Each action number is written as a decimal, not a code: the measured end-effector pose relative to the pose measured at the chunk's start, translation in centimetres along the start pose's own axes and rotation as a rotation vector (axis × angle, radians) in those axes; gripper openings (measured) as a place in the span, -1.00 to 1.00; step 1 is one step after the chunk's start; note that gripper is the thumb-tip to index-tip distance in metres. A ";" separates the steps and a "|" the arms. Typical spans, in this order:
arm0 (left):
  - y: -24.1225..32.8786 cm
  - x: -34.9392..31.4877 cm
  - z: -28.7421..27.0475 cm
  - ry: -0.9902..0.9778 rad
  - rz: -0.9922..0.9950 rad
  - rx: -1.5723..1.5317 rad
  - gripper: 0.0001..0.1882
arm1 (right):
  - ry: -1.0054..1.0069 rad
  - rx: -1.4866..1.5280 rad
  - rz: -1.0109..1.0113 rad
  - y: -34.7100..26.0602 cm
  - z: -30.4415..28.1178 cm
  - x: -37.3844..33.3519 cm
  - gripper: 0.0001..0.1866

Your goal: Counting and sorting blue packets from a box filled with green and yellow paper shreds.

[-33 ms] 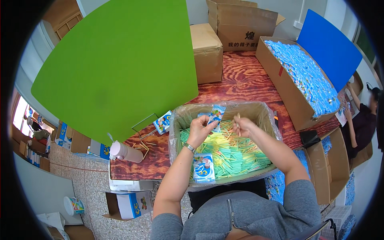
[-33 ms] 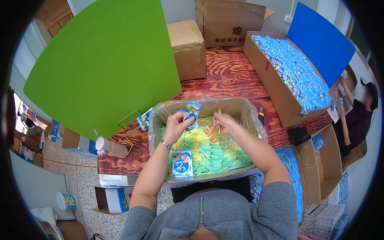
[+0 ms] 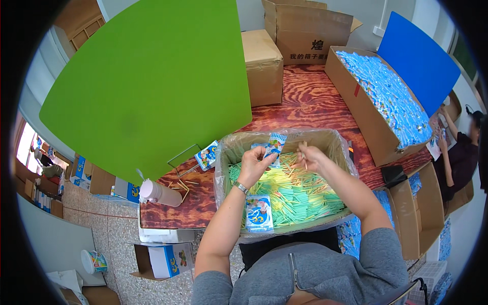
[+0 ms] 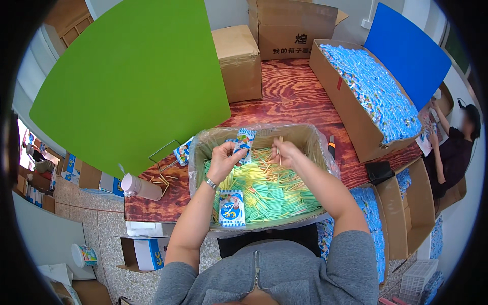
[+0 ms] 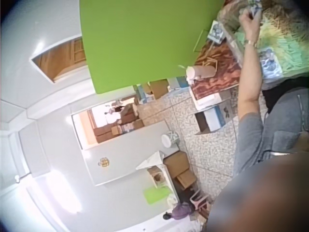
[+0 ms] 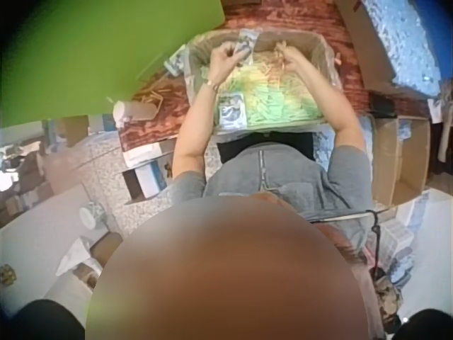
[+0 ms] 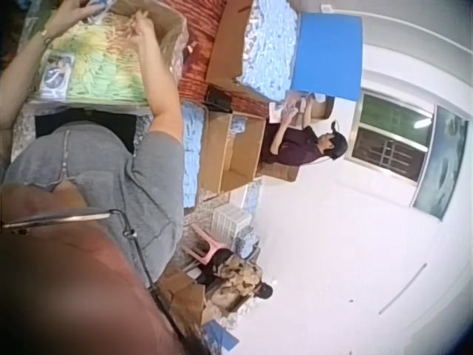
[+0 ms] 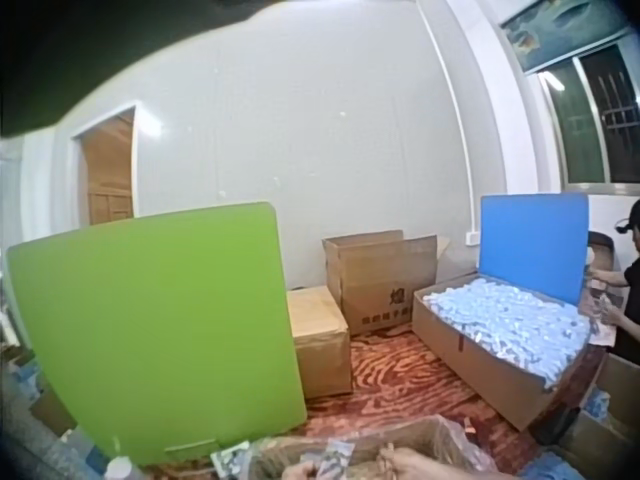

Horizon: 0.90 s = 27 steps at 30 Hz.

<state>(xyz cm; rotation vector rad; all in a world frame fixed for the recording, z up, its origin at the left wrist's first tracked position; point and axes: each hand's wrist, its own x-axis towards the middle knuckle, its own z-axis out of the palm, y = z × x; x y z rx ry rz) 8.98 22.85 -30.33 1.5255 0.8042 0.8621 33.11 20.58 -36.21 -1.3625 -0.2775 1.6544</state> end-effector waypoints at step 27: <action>1.9 -1.1 1.3 0.282 0.587 0.507 -0.79 | -0.380 -1.714 -0.702 -10.5 9.0 -16.7 -0.52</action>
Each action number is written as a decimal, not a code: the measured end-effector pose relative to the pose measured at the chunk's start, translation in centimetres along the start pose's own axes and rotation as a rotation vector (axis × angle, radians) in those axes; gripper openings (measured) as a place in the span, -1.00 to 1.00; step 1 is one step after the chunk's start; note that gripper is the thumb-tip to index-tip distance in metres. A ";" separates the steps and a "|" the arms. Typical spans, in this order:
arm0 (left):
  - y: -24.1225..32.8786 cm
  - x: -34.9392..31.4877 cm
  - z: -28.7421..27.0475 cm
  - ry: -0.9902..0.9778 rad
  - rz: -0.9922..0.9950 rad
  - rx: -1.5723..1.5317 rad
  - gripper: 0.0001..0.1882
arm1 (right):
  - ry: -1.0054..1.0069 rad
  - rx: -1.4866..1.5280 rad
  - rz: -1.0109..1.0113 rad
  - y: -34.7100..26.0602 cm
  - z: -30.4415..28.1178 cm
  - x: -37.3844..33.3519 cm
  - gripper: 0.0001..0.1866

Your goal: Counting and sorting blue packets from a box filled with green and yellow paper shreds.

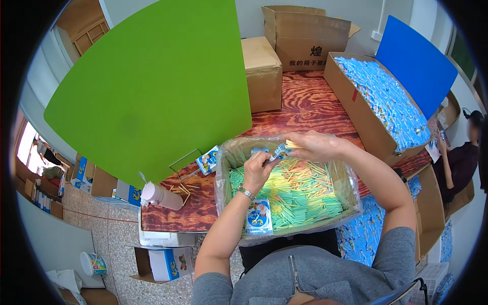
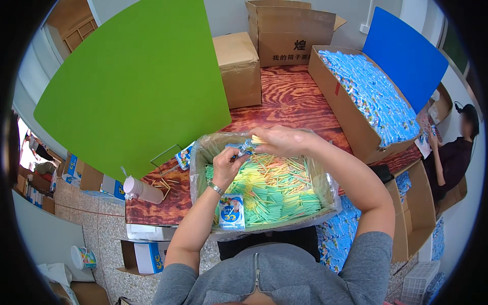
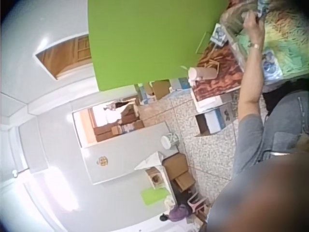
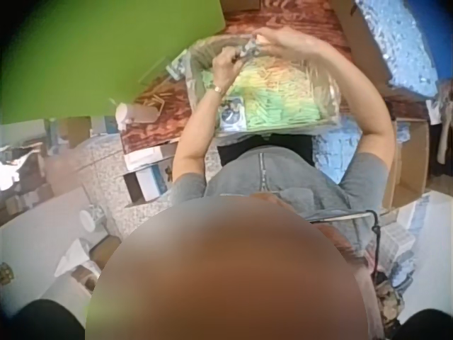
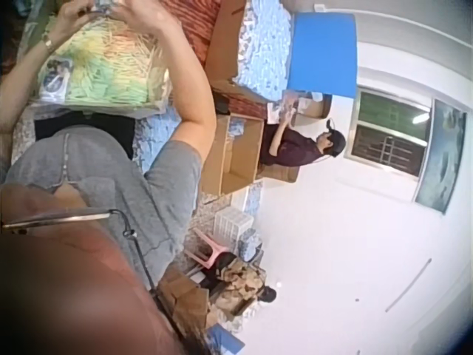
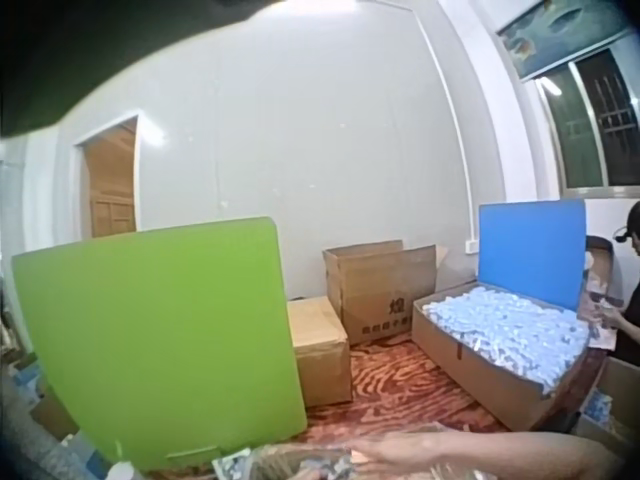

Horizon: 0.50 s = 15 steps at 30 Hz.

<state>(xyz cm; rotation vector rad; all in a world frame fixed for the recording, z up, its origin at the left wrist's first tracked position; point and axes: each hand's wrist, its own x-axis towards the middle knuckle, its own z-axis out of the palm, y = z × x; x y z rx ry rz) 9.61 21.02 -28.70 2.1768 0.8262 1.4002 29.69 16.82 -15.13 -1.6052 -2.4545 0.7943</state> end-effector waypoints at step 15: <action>-0.5 -0.2 -0.1 0.014 0.028 0.006 -0.78 | -0.291 -0.202 0.049 -1.7 -2.4 1.6 -0.35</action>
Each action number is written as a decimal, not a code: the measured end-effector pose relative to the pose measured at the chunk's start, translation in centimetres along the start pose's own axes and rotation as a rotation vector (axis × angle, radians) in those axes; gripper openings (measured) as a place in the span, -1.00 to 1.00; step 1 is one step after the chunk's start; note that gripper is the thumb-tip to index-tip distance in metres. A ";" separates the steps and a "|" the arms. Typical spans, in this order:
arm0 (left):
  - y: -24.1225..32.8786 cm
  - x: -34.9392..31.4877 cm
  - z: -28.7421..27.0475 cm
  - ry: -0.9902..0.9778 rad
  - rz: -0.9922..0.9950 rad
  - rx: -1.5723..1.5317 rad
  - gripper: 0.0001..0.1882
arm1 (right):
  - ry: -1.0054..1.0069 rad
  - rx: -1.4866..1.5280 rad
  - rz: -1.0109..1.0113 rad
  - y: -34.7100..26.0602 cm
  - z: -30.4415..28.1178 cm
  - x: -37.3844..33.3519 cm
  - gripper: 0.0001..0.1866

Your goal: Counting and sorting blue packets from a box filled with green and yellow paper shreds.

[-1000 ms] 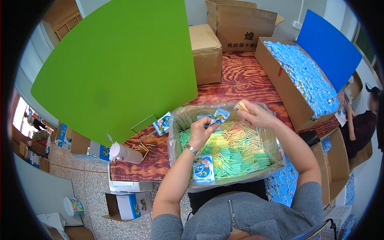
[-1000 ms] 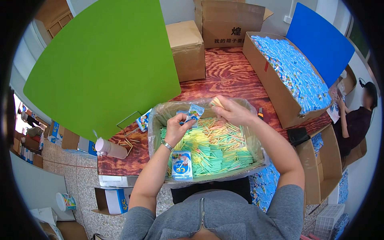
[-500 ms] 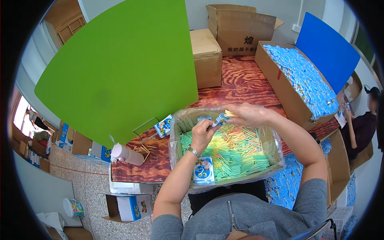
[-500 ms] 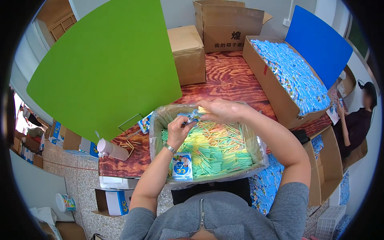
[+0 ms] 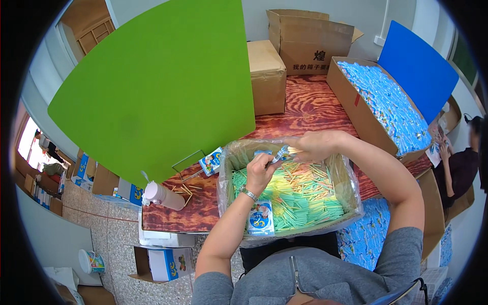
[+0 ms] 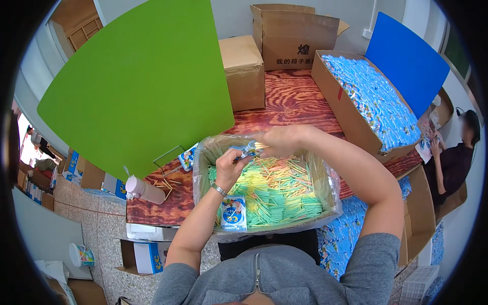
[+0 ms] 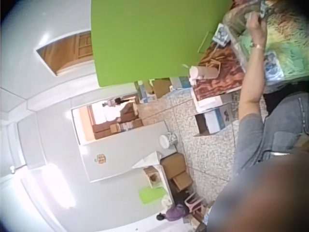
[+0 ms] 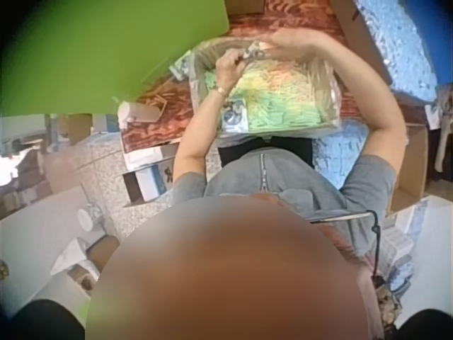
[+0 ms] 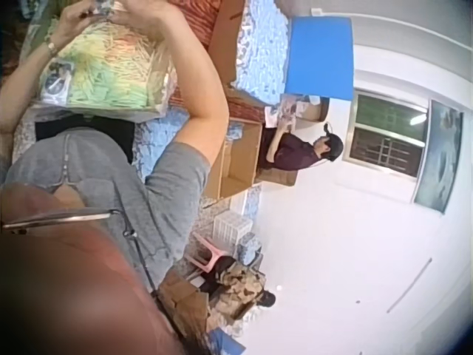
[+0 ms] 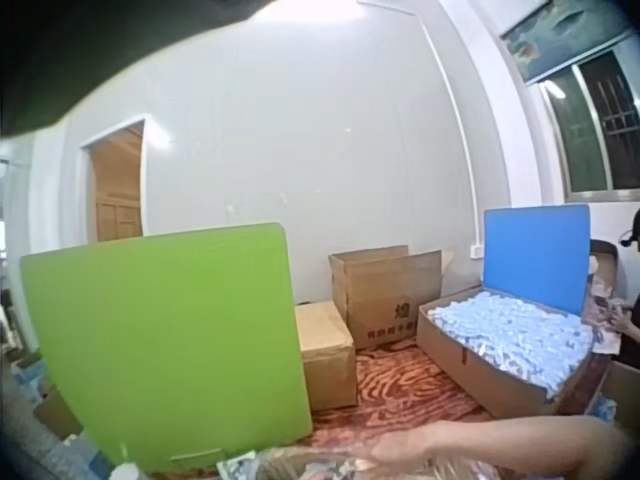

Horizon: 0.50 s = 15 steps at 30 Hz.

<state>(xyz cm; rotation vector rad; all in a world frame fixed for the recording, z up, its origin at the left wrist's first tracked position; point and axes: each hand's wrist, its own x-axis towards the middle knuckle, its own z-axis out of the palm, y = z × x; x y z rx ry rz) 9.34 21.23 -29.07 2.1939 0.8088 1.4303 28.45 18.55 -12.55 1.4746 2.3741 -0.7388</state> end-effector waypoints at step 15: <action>1.0 0.1 0.1 -0.049 0.047 -0.017 -0.78 | -0.053 -0.254 0.035 -1.9 -0.3 1.8 -0.18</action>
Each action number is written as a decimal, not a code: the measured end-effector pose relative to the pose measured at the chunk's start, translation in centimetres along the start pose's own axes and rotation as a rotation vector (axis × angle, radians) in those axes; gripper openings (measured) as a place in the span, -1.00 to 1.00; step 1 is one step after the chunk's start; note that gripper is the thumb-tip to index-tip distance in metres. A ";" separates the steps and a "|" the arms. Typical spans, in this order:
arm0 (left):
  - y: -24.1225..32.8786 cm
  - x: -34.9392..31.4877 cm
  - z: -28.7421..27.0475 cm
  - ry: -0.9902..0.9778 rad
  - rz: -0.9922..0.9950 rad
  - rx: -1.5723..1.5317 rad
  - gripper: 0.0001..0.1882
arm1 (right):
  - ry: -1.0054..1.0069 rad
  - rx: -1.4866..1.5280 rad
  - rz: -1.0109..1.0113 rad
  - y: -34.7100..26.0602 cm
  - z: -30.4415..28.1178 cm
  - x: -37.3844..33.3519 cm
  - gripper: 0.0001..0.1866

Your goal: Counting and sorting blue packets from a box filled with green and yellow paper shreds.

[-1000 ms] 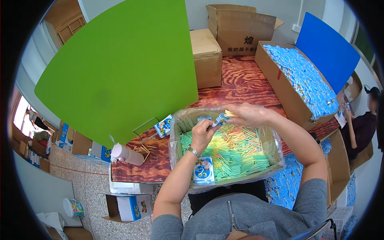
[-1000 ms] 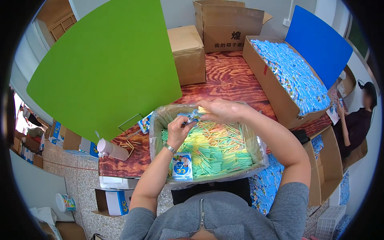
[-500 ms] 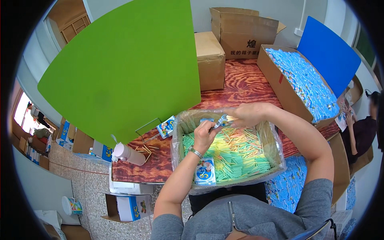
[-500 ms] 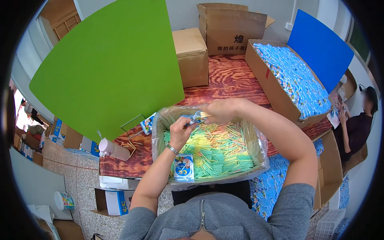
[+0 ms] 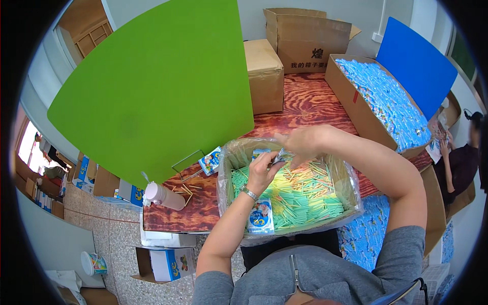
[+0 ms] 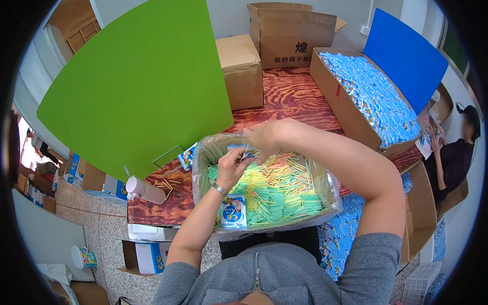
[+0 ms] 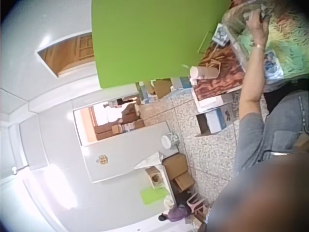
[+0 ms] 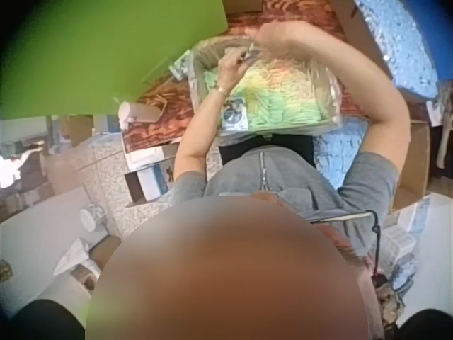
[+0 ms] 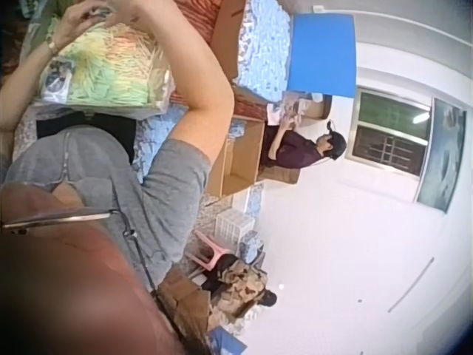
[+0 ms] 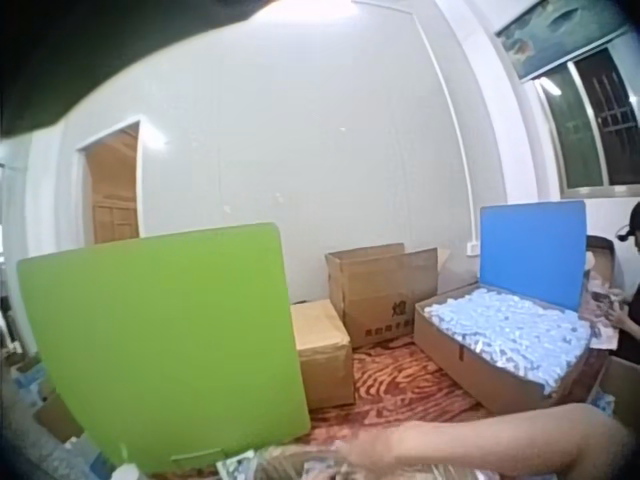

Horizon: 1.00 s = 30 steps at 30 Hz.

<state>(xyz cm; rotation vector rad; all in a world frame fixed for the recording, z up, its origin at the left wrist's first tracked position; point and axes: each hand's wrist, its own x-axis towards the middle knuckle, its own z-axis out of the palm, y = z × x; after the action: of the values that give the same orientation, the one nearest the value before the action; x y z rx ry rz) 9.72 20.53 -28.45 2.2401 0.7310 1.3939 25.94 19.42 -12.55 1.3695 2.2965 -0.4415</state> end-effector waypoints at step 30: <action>-7.7 -0.1 -3.1 0.433 -0.616 -0.450 -0.78 | 1.018 0.231 -0.041 -3.0 13.8 10.9 -0.67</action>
<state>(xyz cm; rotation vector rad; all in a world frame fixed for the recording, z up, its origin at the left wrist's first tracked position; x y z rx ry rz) 5.15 26.72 -31.70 1.2353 1.0120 1.5248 21.38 19.65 -29.79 1.9710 3.1281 0.0246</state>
